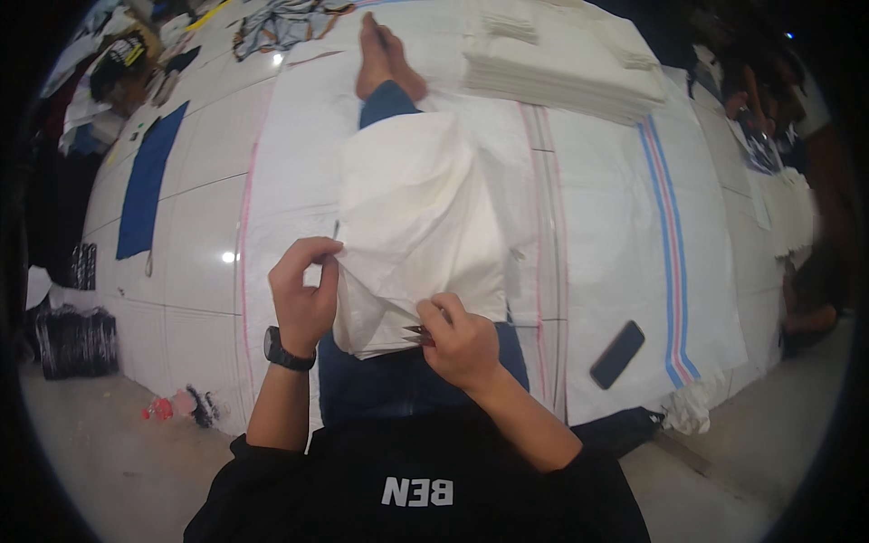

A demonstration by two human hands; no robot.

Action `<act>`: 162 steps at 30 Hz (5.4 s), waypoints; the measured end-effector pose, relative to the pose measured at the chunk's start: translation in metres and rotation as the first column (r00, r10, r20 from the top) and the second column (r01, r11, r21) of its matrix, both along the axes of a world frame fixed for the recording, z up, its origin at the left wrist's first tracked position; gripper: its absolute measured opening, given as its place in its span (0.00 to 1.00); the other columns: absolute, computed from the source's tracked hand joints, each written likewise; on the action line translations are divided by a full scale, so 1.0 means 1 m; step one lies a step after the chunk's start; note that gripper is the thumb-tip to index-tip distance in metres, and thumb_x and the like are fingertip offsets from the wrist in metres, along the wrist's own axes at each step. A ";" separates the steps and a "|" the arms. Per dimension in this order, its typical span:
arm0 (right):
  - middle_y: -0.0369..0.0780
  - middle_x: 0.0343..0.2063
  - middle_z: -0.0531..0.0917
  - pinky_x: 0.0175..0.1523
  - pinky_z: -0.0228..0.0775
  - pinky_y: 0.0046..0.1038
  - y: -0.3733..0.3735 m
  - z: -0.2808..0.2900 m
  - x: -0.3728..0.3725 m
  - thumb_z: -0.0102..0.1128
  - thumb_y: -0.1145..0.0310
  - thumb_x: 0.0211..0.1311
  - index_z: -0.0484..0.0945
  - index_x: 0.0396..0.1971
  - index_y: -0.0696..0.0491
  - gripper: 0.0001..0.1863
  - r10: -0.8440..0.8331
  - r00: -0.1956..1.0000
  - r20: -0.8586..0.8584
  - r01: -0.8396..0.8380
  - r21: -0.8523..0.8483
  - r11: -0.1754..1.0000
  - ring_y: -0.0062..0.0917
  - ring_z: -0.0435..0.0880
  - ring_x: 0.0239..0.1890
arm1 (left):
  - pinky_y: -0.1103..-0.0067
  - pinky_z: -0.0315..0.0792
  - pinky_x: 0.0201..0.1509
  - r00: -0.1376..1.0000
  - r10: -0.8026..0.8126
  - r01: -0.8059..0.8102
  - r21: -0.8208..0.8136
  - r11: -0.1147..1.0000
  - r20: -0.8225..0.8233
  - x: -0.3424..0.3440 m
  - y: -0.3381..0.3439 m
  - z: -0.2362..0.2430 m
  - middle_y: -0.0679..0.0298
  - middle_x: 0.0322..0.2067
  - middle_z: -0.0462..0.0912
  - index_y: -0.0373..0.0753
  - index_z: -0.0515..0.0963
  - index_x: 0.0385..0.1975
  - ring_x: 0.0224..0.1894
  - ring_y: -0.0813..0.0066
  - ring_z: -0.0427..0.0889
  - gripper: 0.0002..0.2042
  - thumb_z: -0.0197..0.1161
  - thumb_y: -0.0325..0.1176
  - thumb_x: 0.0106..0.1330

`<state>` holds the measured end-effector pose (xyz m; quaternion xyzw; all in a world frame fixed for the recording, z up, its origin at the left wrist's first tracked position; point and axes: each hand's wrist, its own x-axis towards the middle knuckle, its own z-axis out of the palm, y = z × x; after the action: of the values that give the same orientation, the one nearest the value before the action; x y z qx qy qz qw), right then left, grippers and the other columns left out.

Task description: The person sits on the floor and folds white shirts, then uses small scissors to trim loose threads from the collars and edges. The person handles shirts one at a time, smoothing them before cutting.

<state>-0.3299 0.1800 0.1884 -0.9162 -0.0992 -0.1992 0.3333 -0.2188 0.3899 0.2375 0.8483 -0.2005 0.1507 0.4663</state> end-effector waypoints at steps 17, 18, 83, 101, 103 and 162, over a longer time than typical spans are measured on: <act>0.47 0.36 0.88 0.39 0.82 0.30 0.025 0.046 0.030 0.71 0.76 0.64 0.81 0.52 0.62 0.18 -0.034 0.969 -0.244 0.132 0.396 0.909 0.33 0.90 0.32 | 0.66 0.80 0.52 0.990 0.011 0.000 0.085 0.996 -0.139 -0.041 -0.010 -0.039 0.53 0.45 0.86 0.33 0.86 0.42 0.48 0.53 0.86 0.12 0.77 0.28 0.60; 0.47 0.36 0.87 0.38 0.82 0.32 0.027 0.044 0.032 0.71 0.77 0.63 0.81 0.52 0.62 0.17 -0.026 0.974 -0.227 0.106 0.349 0.931 0.35 0.90 0.33 | 0.66 0.80 0.52 0.993 0.024 -0.015 0.080 0.997 -0.118 -0.043 -0.012 -0.041 0.53 0.45 0.86 0.33 0.86 0.41 0.47 0.53 0.86 0.11 0.76 0.28 0.61; 0.38 0.24 0.81 0.35 0.74 0.27 -0.019 0.044 0.044 0.65 0.73 0.70 0.80 0.42 0.58 0.06 -0.095 0.828 -0.552 0.278 0.258 0.925 0.23 0.81 0.28 | 0.64 0.69 0.63 0.797 -0.391 0.336 -0.199 0.921 -0.461 0.039 0.000 -0.033 0.60 0.36 0.83 0.38 0.78 0.57 0.45 0.59 0.81 0.18 0.68 0.28 0.68; 0.45 0.41 0.90 0.43 0.83 0.24 0.006 0.028 0.024 0.71 0.79 0.66 0.79 0.53 0.62 0.17 -0.053 0.932 -0.360 0.277 0.608 0.744 0.23 0.90 0.40 | 0.71 0.78 0.40 0.984 -0.054 0.058 0.022 0.998 -0.169 -0.004 -0.053 -0.036 0.60 0.33 0.86 0.37 0.86 0.39 0.36 0.61 0.85 0.06 0.71 0.31 0.67; 0.46 0.39 0.90 0.43 0.84 0.27 0.002 0.028 0.021 0.72 0.79 0.64 0.81 0.49 0.62 0.15 -0.120 0.925 -0.360 0.287 0.458 0.841 0.27 0.92 0.39 | 0.73 0.77 0.38 0.945 -0.081 0.061 -0.073 0.995 -0.318 -0.003 -0.047 -0.039 0.58 0.30 0.86 0.34 0.86 0.39 0.31 0.63 0.85 0.07 0.69 0.31 0.70; 0.39 0.31 0.86 0.23 0.58 0.16 -0.078 0.031 -0.005 0.59 0.76 0.75 0.80 0.48 0.60 0.08 -0.441 0.890 -0.119 0.378 0.735 0.563 0.09 0.68 0.18 | 0.71 0.78 0.41 0.892 -0.419 0.443 0.142 0.885 -0.170 -0.056 -0.084 -0.034 0.60 0.34 0.87 0.33 0.85 0.39 0.37 0.66 0.86 0.07 0.69 0.29 0.66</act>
<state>-0.3352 0.1019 0.2198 -0.6892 0.1925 -0.3290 0.6162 -0.2748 0.3058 0.2037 0.8286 -0.3650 -0.0329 0.4231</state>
